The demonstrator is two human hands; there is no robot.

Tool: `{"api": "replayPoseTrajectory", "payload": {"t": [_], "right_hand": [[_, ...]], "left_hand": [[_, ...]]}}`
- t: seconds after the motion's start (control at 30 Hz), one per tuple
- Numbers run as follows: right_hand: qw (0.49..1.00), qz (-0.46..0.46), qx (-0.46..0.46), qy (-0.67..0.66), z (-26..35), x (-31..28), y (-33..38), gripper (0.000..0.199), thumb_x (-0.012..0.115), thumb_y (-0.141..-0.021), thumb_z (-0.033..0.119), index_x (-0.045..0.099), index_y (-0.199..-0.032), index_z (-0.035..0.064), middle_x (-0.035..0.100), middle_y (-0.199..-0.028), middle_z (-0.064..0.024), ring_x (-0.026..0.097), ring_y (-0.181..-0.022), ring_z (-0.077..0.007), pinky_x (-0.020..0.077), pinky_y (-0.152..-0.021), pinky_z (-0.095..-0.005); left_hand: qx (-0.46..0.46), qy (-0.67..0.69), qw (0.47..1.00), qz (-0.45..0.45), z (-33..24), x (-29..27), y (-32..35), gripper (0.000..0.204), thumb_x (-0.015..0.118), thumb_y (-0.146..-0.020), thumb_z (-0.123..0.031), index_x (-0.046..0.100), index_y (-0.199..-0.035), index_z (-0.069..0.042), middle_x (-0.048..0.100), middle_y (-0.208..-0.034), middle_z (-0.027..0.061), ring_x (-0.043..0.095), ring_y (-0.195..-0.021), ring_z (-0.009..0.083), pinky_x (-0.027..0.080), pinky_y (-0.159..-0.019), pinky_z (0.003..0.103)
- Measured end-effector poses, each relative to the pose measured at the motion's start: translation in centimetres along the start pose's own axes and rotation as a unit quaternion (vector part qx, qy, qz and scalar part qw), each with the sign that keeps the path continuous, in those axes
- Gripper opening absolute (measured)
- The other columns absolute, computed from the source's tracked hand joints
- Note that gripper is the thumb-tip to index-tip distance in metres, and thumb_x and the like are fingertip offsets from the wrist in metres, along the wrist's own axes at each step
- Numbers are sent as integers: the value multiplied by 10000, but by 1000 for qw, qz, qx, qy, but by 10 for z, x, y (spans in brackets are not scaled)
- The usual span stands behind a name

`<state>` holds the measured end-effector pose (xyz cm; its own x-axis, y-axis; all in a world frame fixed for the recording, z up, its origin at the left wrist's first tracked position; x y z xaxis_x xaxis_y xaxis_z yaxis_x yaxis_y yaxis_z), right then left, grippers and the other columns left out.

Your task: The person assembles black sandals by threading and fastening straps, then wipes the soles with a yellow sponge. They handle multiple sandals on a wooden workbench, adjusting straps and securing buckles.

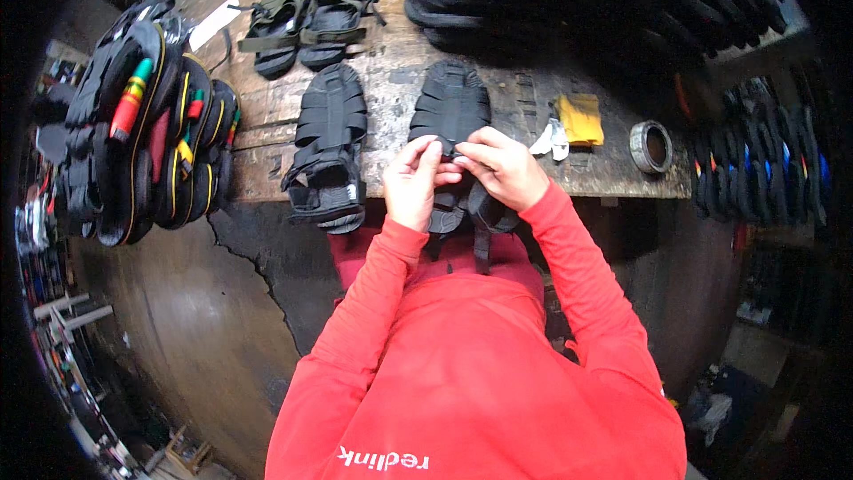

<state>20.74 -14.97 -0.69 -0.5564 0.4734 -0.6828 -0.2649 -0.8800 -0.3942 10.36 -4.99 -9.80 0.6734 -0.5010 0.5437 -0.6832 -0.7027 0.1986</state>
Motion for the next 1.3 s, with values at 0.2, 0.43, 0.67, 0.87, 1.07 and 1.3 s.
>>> {"api": "replayPoseTrajectory", "payload": {"t": [0.2, 0.43, 0.67, 0.87, 1.07, 1.3], "right_hand": [[985, -104, 56, 123, -9, 5, 3, 373, 823, -796, 255, 692, -1090, 66, 580, -1038, -115, 639, -754, -269, 547, -633, -368], [985, -137, 100, 39, -2, -7, 23, 456, 816, -797, 158, 665, -1215, 56, 590, -1072, -123, 642, -873, -259, 544, -713, -323], [995, -64, 41, 67, 9, -5, 13, 315, 751, -834, 141, 670, -1133, 85, 627, -1104, -117, 685, -892, -308, 577, -740, -382], [994, 68, -20, 85, 8, 3, -7, 299, 743, -841, 251, 694, -1098, 105, 685, -1064, -77, 699, -896, -305, 578, -729, -402], [972, 82, 134, 177, -9, -40, -25, 369, 800, -793, 288, 720, -1073, 62, 688, -1135, -110, 692, -1001, -314, 565, -847, -388], [953, 68, 118, -270, -4, 26, -60, 229, 691, -906, 145, 722, -1093, 17, 749, -966, -96, 697, -940, -171, 542, -877, -320]], "left_hand": [[137, -452, 878, 79, -47, 6, 8, 270, 665, -929, -42, 694, -1198, -36, 700, -903, 92, 682, -705, 177, 563, -632, 288], [409, -639, 629, 170, -73, 32, 6, 444, 759, -749, -50, 671, -1182, -89, 645, -1178, 129, 598, -1085, 331, 501, -954, 402], [412, -610, 641, 220, -57, 32, 7, 406, 737, -728, -21, 673, -1129, -44, 686, -1042, 100, 628, -940, 293, 530, -857, 394], [439, -702, 510, 234, -73, 54, 22, 207, 702, -773, -107, 661, -971, -63, 683, -974, 93, 650, -898, 263, 542, -780, 370], [294, -867, 400, 37, -168, 16, 22, 192, 740, -784, -112, 676, -959, -70, 698, -972, 81, 625, -835, 277, 531, -739, 383], [459, -639, 617, 18, -135, 37, 72, 359, 779, -797, -117, 666, -1126, -29, 659, -1080, 189, 630, -978, 369, 522, -839, 423]]}}
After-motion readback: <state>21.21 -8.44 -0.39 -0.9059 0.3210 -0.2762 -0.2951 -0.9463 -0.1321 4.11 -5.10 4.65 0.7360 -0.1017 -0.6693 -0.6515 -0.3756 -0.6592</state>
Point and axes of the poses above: each hand's wrist, its own y-axis away from the middle knuckle, its own x-axis out of the palm, z = x × y, the point moved 7 cm from there along -y, towards the middle knuckle
